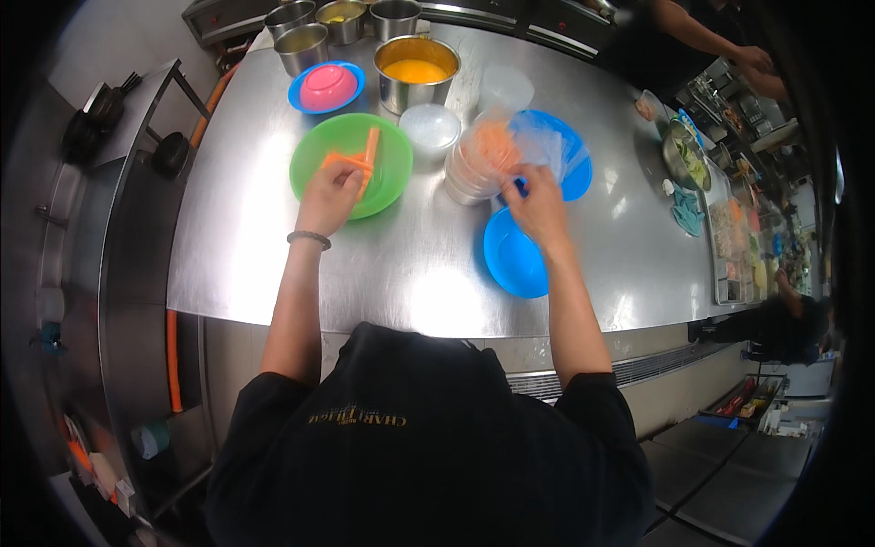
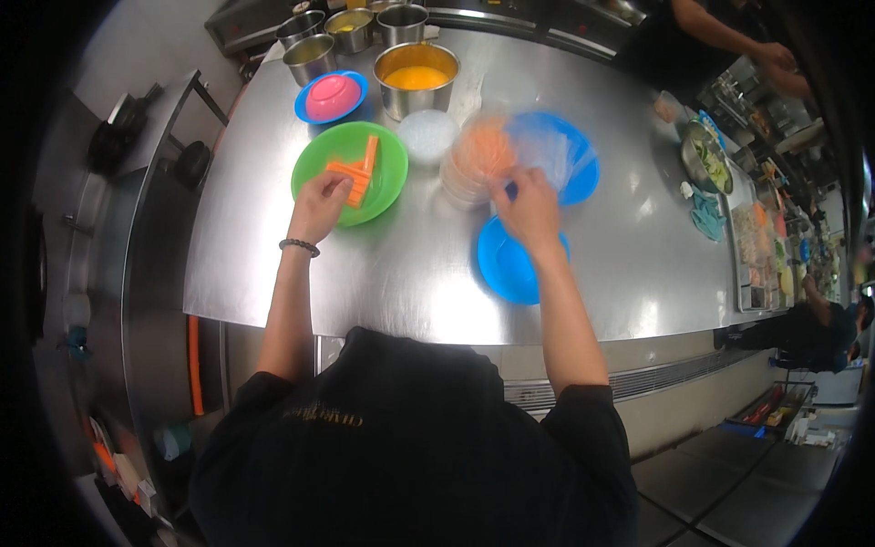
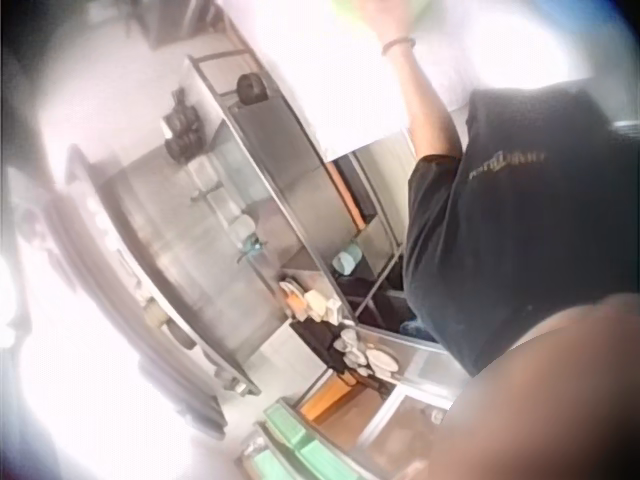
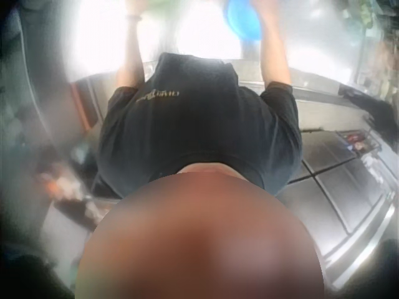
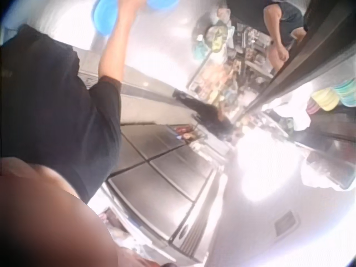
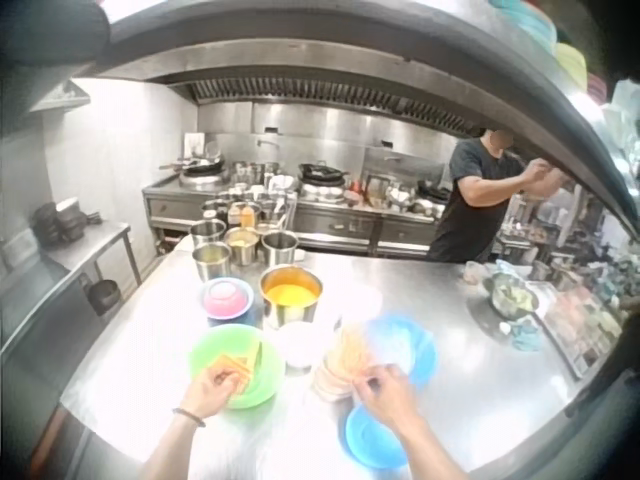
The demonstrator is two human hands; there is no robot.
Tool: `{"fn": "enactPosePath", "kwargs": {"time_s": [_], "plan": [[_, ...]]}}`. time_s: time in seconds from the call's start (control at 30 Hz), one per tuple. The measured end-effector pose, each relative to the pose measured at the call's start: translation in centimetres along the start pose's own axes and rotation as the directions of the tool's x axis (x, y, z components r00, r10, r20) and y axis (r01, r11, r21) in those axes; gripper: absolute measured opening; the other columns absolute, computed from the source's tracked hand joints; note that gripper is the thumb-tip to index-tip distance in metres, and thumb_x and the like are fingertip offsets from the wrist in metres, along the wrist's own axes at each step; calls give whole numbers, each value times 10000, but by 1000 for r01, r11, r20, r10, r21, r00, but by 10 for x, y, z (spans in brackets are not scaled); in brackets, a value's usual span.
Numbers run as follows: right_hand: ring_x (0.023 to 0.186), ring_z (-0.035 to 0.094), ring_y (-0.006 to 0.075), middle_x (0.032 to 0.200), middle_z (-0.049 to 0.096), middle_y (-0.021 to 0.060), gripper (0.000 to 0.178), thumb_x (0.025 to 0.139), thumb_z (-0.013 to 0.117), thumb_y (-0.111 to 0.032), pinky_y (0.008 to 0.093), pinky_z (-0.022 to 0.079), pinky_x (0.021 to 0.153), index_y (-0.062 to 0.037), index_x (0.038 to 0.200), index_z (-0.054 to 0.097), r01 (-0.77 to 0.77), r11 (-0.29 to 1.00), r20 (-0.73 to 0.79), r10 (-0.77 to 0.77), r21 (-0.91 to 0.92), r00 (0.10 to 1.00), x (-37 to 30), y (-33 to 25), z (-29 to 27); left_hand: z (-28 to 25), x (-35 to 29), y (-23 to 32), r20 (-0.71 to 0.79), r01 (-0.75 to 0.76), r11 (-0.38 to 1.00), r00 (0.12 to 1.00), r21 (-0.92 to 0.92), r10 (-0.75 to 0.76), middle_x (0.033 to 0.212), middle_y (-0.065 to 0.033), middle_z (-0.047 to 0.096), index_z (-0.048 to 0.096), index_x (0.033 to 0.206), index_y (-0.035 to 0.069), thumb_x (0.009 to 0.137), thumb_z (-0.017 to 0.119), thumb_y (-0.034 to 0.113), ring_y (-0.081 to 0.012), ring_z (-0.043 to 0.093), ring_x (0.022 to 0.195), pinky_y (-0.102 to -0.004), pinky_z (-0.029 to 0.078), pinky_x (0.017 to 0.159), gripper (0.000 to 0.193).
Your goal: The person wraps thin white noodles around orange cylindrical sticks using both hands. They place the assembled items into a clear plastic container on the stainless steel countertop.
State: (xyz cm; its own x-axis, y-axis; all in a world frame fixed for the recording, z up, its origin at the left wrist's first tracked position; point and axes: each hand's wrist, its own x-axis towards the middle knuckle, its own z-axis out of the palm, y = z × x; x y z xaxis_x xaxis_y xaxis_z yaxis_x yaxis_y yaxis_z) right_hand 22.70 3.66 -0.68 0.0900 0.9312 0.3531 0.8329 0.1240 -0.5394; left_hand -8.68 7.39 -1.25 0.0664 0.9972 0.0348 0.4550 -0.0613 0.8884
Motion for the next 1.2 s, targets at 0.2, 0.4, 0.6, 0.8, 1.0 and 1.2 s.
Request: {"fn": "enactPosePath", "kwargs": {"time_s": [0.2, 0.4, 0.6, 0.8, 1.0, 1.2], "plan": [[833, 586, 282, 1001, 580, 157, 420, 767, 667, -185, 359, 482, 749, -69, 1159, 567, -102, 993, -29, 103, 58, 994, -11, 4, -18, 17, 51, -18, -42, -20, 986, 999, 164, 27, 857, -127, 657, 636, 960, 1, 839, 570, 221, -212, 622, 804, -316, 475, 749, 260], [838, 593, 228, 1037, 594, 137, 345, 798, 641, -171, 345, 485, 726, -50, 1116, 590, -263, 933, 34, 263, 247, 964, -68, 18, -51, 69, 131, 9, 54, -355, 843, 929, 403, 365, 874, -191, 647, 665, 858, 35, 795, 541, 183, -358, 609, 832, -418, 482, 761, 204], [837, 599, 213, 1008, 606, 122, 246, 817, 610, -138, 331, 492, 728, -34, 1040, 614, -486, 818, -146, 545, 307, 825, -143, 73, -57, 116, 166, 40, 198, -528, 763, 849, 373, 490, 885, -188, 645, 658, 810, 31, 795, 533, 174, -386, 595, 832, -436, 472, 781, 191], [827, 607, 220, 964, 614, 144, 213, 829, 567, -141, 331, 493, 757, -29, 999, 629, -476, 837, -226, 535, 270, 814, -168, 86, -47, 181, 264, 42, 458, -774, 539, 632, 333, 625, 1012, -180, 594, 605, 981, 23, 793, 632, 157, -333, 560, 978, -391, 445, 866, 233], [803, 610, 241, 921, 637, 160, 252, 824, 564, -175, 342, 488, 742, -1, 993, 632, -590, 756, -285, 654, 285, 700, -221, 86, -59, 209, 283, 90, 687, -765, 380, 639, 520, 346, 946, -205, 631, 690, 869, 31, 786, 624, 145, -355, 599, 907, -396, 478, 848, 156], [851, 629, 293, 910, 647, 187, 230, 808, 553, -159, 365, 489, 756, 3, 947, 637, -704, 650, -204, 759, 287, 618, -241, 79, -56, 215, 306, 79, 828, -865, 95, 499, 492, 257, 879, -213, 641, 692, 804, 17, 776, 584, 122, -361, 625, 838, -396, 506, 785, 153]]}}
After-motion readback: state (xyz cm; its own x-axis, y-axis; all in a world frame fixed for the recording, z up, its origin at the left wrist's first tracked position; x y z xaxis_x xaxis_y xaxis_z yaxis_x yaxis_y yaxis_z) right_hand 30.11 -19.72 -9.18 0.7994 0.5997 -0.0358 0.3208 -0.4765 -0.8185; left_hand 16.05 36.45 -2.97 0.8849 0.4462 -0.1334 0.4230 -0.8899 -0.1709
